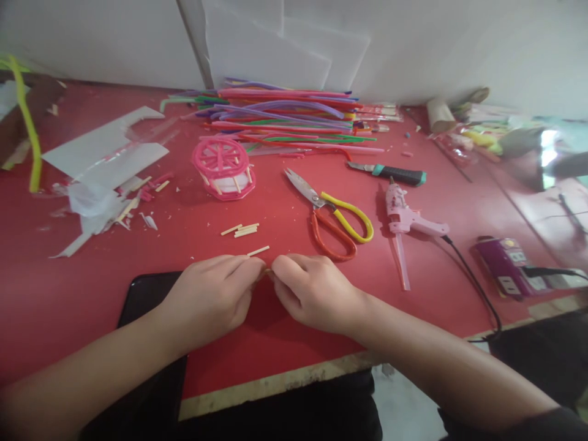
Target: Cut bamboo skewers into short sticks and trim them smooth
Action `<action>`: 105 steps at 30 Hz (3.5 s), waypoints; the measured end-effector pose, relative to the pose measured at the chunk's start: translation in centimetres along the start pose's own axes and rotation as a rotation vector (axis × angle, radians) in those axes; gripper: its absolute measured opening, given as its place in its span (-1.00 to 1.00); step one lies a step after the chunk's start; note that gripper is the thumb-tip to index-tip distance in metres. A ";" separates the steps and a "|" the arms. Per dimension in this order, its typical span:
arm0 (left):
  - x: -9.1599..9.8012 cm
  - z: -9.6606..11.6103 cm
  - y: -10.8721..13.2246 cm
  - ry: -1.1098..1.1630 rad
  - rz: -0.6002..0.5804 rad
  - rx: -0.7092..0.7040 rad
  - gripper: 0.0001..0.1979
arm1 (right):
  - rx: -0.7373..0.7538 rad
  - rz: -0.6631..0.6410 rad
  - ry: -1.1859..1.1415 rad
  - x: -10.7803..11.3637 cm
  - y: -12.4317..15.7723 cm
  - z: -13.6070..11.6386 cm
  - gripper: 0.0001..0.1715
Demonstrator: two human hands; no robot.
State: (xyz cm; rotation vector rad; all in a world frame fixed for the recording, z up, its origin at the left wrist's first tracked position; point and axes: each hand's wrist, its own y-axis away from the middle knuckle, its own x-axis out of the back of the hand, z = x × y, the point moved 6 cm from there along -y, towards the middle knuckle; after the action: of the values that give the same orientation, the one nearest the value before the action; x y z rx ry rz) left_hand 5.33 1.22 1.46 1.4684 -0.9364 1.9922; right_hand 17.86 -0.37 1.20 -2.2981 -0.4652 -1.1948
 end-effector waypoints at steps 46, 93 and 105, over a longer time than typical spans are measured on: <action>1.4 -4.9 -0.5 0.254 0.230 0.287 -0.85 | -0.303 0.209 -0.639 1.4 -0.3 2.8 -0.62; 0.3 -2.8 -0.6 0.570 0.115 0.262 -0.90 | -0.007 0.302 -0.223 2.0 -1.0 1.0 -0.80; -0.3 -2.6 -0.9 0.531 0.033 0.273 -0.84 | 0.075 0.207 -0.290 1.1 -1.4 0.5 -0.69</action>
State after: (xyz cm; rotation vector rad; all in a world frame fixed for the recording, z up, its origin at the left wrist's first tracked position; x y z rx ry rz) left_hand 4.44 3.76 0.93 0.9602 -0.4771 2.4317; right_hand 18.09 1.07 2.29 -2.3954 -0.3560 -0.7377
